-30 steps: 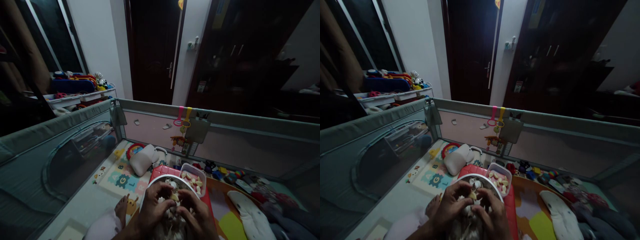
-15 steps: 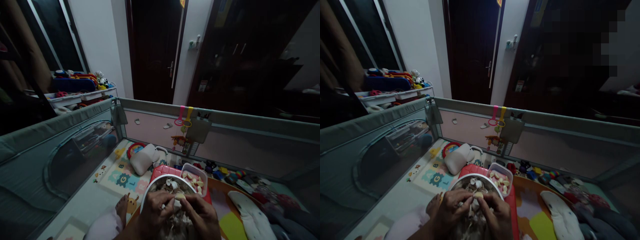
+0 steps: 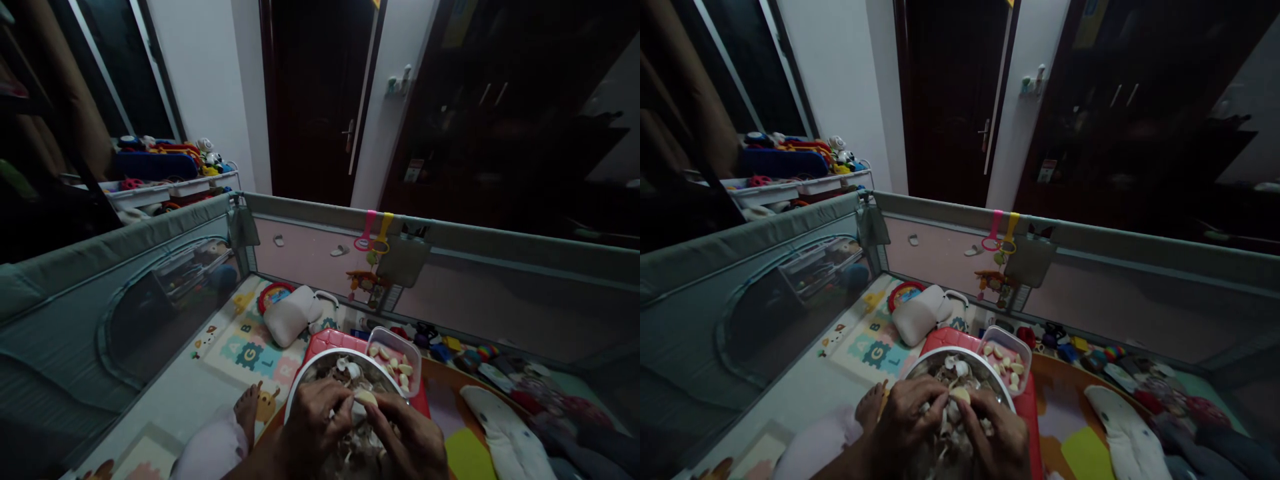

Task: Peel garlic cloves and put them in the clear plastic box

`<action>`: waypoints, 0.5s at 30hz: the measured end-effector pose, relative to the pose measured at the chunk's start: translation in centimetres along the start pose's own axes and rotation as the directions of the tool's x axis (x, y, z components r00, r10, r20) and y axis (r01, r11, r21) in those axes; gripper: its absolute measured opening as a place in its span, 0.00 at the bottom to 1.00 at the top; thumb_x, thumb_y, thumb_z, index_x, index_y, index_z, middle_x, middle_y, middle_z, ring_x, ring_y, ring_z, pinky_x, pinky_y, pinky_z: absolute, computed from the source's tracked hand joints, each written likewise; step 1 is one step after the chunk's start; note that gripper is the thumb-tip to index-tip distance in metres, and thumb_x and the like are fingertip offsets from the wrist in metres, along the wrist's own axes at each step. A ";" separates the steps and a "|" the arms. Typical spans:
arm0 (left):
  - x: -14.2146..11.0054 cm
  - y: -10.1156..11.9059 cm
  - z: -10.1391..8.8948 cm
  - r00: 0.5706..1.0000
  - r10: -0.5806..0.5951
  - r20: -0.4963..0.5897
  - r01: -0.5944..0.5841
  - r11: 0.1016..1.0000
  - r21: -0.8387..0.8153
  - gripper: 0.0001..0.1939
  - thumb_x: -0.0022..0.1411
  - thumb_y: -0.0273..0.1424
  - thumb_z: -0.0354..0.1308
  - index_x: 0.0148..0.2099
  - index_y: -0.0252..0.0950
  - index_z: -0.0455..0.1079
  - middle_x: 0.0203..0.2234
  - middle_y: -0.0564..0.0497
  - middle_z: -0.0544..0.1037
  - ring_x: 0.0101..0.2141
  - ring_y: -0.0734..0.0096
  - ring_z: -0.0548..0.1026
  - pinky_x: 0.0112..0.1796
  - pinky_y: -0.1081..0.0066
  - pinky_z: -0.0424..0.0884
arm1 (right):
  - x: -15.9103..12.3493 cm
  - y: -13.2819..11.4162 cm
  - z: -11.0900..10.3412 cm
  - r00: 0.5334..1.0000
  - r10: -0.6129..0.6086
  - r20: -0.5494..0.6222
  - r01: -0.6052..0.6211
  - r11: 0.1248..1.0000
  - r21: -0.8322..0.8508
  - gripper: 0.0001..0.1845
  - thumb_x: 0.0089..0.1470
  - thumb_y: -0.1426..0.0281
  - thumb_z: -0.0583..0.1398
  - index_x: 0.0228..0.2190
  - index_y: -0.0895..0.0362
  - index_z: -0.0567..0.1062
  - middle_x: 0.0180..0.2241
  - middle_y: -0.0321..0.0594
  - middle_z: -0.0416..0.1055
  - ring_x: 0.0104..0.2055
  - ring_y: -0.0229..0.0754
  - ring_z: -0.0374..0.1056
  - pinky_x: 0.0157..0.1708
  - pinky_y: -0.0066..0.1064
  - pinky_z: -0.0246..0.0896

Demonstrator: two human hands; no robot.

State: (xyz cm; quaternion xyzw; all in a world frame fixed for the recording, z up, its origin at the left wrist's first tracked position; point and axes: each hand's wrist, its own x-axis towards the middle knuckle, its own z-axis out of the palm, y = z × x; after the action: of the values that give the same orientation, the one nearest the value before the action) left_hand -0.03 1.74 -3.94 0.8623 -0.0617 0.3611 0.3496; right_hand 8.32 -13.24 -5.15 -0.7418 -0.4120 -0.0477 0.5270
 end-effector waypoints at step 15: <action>-0.4 -0.4 0.9 0.993 -0.118 0.026 0.119 0.993 -0.029 0.11 0.60 0.26 0.46 0.28 0.34 0.67 0.20 0.49 0.74 0.23 0.70 0.74 0.26 0.75 0.65 | 0.5 -1.4 0.3 0.939 0.325 0.110 -0.343 0.898 0.276 0.15 0.48 0.57 0.62 0.31 0.55 0.79 0.25 0.40 0.78 0.25 0.42 0.74 0.27 0.24 0.70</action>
State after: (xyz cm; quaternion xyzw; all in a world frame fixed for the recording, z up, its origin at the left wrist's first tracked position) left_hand 0.31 1.39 -4.85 0.8633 -0.0202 0.3283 0.3828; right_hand 7.59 -12.52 -3.96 -0.7169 -0.2971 0.1274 0.6177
